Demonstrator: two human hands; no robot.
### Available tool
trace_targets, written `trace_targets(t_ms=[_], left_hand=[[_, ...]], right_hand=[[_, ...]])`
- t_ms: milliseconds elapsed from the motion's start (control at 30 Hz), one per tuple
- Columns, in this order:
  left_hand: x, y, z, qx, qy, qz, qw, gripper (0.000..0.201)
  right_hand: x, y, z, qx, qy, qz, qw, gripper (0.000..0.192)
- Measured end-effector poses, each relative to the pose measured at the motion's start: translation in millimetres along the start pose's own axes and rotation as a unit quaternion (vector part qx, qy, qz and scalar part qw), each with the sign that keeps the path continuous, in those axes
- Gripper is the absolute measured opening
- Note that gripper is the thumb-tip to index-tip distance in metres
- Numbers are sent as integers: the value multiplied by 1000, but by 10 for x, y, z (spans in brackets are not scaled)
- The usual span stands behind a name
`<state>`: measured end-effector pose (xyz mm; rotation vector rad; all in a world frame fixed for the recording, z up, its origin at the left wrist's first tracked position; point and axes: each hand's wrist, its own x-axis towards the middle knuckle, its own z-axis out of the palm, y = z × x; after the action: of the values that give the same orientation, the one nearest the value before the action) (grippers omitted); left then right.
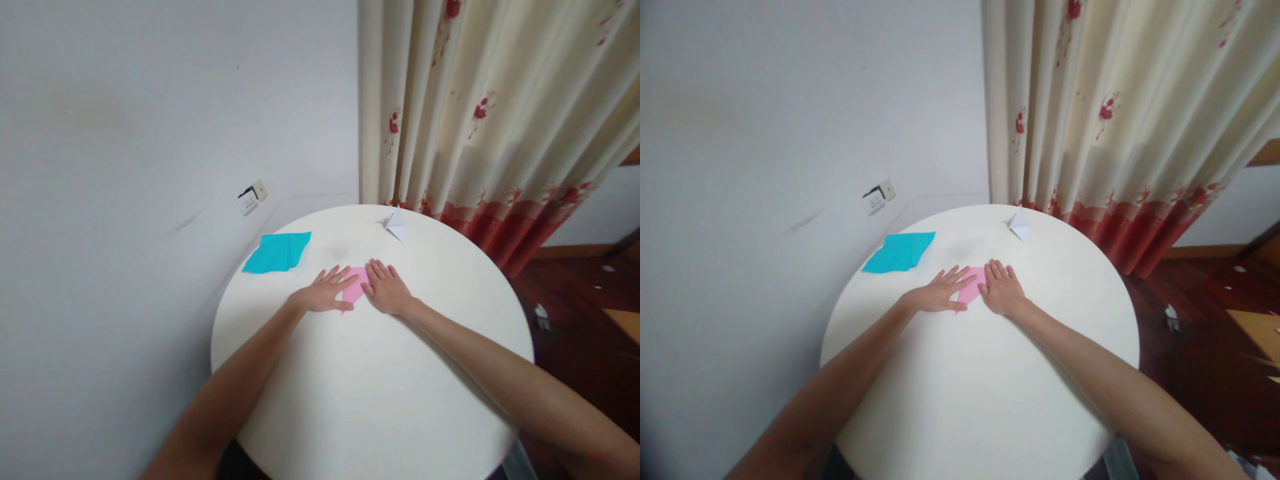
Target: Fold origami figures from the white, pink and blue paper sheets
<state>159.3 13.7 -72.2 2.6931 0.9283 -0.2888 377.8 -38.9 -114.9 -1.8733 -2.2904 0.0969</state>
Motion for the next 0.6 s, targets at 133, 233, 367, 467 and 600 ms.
trace_targets(t_ms=[133, 233, 367, 467, 600], left_hand=[[-51, -36, -73, -5, -27, 10, 1000, 103], [-29, -48, -40, -32, -6, 9, 999, 95], [111, 50, 118, -70, 150, -58, 985, 62], [206, 177, 243, -9, 177, -40, 983, 59], [226, 259, 305, 54, 173, -26, 983, 59]], right_hand=[[-10, 3, -3, -7, 7, -3, 1000, 70], [-13, -4, -11, -8, 6, -1, 1000, 70], [-4, -7, -12, -11, 5, -2, 1000, 68], [11, 14, -2, -11, 13, -10, 1000, 67], [14, 22, -2, -5, 23, -24, 999, 67]])
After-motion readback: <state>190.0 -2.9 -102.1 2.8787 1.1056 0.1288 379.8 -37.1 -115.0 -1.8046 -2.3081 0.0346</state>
